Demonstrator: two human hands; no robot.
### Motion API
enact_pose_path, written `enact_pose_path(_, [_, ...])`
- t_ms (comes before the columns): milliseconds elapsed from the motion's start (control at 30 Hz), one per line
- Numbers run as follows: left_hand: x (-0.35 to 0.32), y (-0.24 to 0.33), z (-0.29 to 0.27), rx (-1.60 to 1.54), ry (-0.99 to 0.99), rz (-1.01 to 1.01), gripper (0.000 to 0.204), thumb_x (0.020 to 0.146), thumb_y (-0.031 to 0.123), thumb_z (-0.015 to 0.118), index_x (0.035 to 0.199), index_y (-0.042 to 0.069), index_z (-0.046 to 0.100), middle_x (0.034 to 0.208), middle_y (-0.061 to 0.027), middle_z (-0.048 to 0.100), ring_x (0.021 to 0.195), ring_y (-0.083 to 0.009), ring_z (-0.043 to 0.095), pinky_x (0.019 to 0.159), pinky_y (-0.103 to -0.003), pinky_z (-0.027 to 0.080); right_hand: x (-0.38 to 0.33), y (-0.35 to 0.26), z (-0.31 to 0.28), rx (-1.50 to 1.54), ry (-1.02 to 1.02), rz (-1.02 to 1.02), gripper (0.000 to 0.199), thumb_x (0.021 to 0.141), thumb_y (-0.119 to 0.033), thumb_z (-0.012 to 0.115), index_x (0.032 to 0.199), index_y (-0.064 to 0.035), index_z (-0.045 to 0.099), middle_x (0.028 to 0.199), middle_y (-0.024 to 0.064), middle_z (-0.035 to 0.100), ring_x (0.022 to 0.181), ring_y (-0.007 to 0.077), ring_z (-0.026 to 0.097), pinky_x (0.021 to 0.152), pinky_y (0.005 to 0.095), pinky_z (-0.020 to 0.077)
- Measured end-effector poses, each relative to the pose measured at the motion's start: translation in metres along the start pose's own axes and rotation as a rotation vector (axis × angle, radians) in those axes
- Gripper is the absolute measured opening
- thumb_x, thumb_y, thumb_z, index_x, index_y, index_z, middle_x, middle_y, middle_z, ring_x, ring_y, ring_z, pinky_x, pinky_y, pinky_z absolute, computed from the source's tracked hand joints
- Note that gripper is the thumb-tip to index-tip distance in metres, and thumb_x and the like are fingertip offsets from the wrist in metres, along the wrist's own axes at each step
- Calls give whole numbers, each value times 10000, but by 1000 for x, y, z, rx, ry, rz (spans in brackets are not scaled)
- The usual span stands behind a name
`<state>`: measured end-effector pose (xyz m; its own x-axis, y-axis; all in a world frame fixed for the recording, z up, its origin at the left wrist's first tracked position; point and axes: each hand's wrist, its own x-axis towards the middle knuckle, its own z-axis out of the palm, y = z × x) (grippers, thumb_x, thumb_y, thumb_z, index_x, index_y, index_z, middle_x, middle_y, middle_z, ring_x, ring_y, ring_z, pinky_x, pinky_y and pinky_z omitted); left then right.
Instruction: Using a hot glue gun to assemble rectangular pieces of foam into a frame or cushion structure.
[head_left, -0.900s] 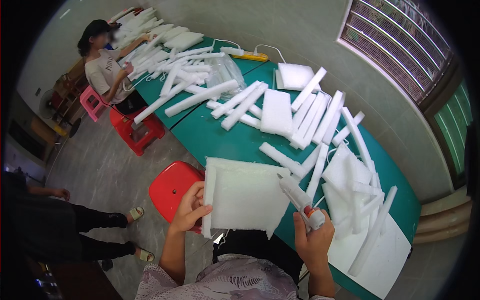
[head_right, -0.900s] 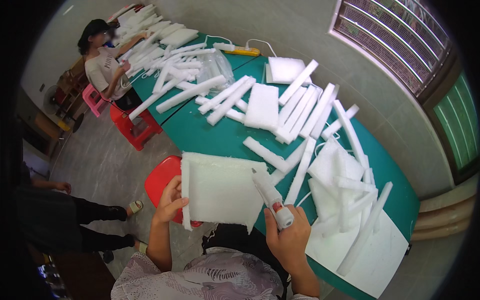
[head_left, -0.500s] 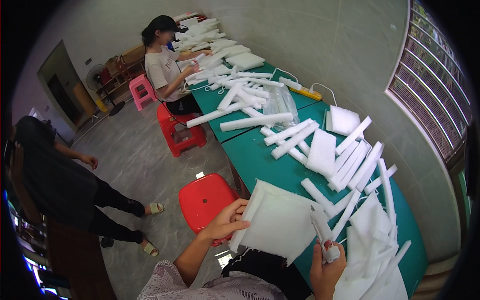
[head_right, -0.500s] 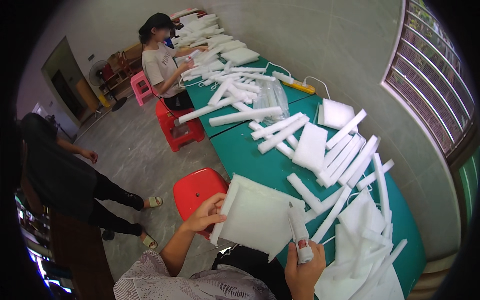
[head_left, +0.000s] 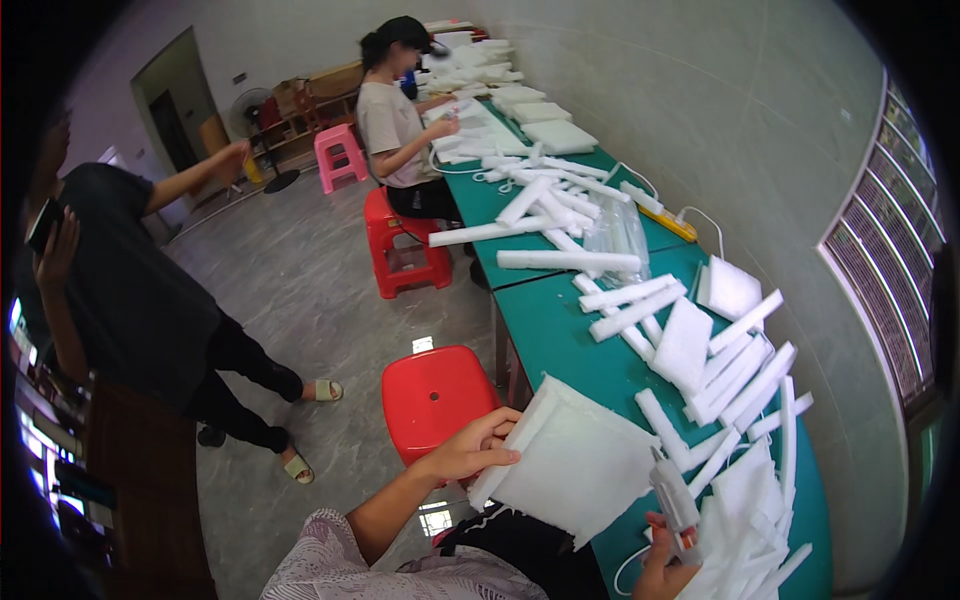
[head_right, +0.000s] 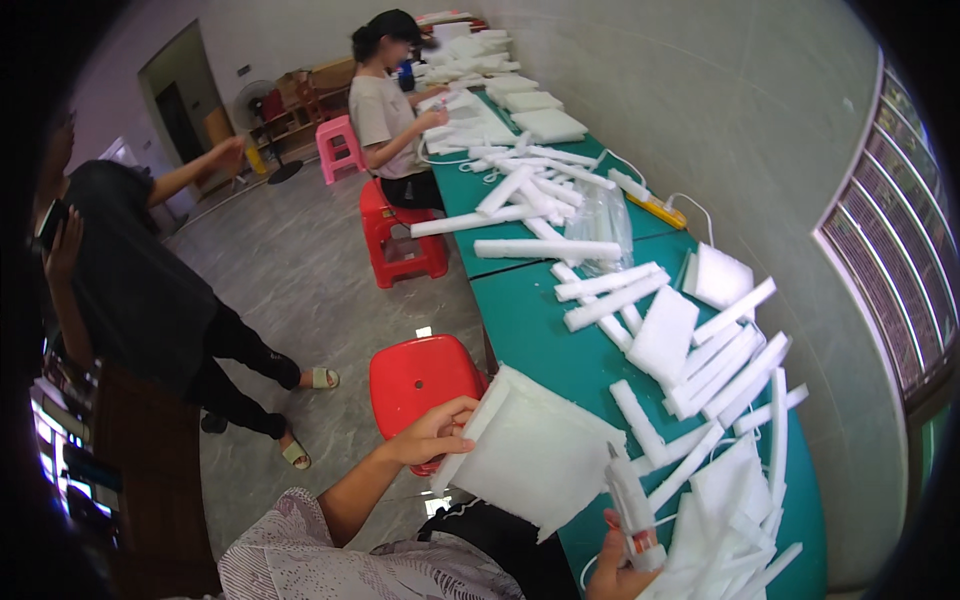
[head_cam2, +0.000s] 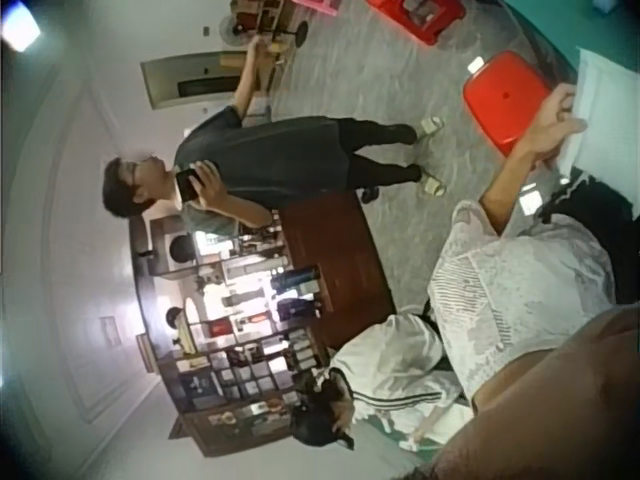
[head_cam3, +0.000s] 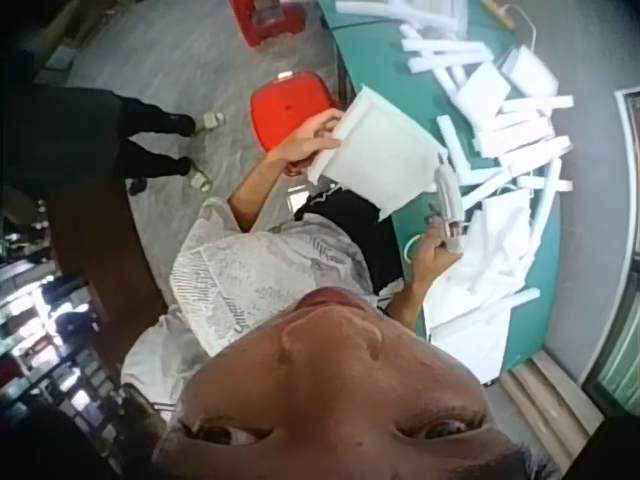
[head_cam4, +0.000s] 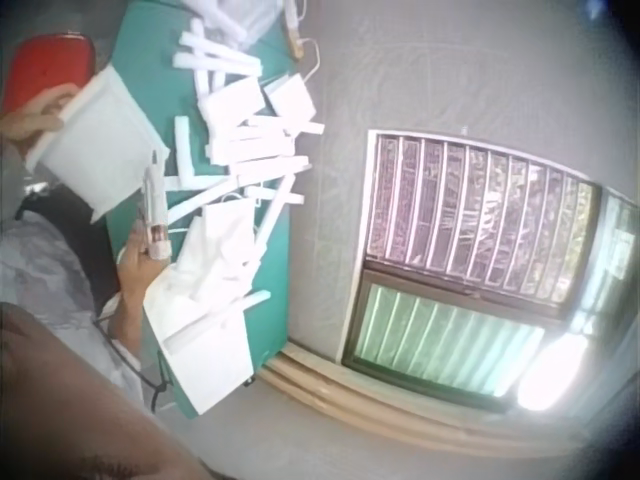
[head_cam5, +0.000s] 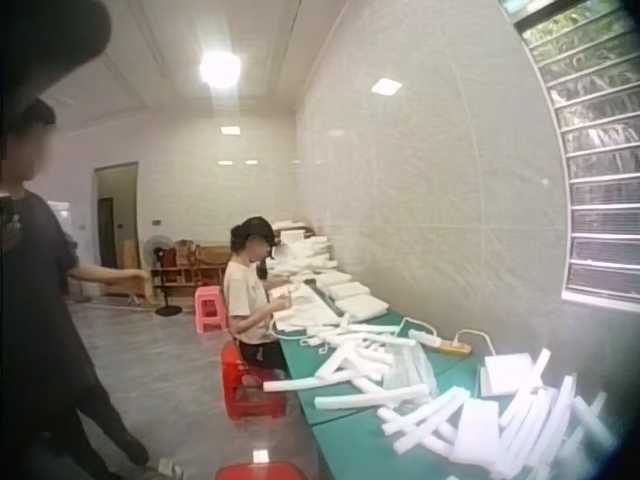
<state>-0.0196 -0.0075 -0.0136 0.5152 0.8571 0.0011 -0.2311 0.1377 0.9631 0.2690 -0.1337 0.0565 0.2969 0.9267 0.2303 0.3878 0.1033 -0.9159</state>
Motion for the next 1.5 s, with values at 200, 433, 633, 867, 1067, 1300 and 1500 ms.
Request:
enact_pose_path(200, [-3, 5, 13, 25, 9, -77, 490, 869, 144, 632, 1286, 29, 402, 1178, -100, 566, 928, -96, 587, 748, -239, 468, -24, 105, -69, 235, 86, 36, 420, 911, -274, 603, 1148, 57, 500, 937, 118, 628, 746, 170, 592, 594, 259, 478])
enact_pose_path(433, [-25, -1, 10, -48, 31, 0, 463, 891, 135, 598, 1285, 8, 392, 1188, -119, 551, 948, -103, 586, 791, -245, 473, -13, 73, -67, 220, 293, 140, 352, 927, -264, 579, 1103, 29, 497, 832, 103, 602, 624, 149, 558, 495, 263, 468])
enact_pose_path(633, [-22, -14, 1, -72, 21, -7, 459, 892, 127, 598, 1287, 17, 391, 1178, -111, 558, 1020, -133, 577, 857, -260, 457, -22, 79, -76, 185, 346, 133, 337, 935, -227, 556, 1132, 42, 504, 824, 100, 606, 708, 187, 580, 628, 318, 496])
enact_pose_path(867, [-3, -21, -1, -76, 54, -59, 412, 887, 105, 594, 1257, 34, 427, 1151, -87, 578, 1050, -148, 564, 899, -297, 440, -23, 53, -71, 120, 310, 85, 294, 961, -220, 529, 959, 64, 603, 788, 79, 596, 638, 123, 495, 564, 264, 415])
enact_pose_path(1067, [7, -14, -3, -144, 129, -18, 416, 843, 48, 575, 1235, 27, 438, 1138, -126, 585, 1069, -194, 558, 917, -324, 440, -14, 53, -87, -138, 320, 177, 305, 937, -232, 552, 1013, 51, 639, 773, 85, 617, 639, 181, 530, 576, 295, 414])
enact_pose_path(1300, [-2, -10, -11, -171, 209, -62, 423, 849, 72, 584, 1242, 33, 433, 1163, -123, 577, 1070, -194, 563, 920, -337, 452, 0, 34, -88, -641, 369, 181, 221, 860, -136, 605, 971, 55, 600, 831, 159, 630, 756, 301, 593, 703, 359, 464])
enact_pose_path(1500, [-9, -2, -9, -183, 162, -72, 380, 876, 99, 567, 1227, 35, 437, 1153, -113, 582, 1065, -166, 554, 930, -308, 413, -12, 42, -94, -892, 424, 138, 420, 836, -334, 669, 993, 50, 603, 934, 250, 612, 871, 414, 580, 788, 429, 467])
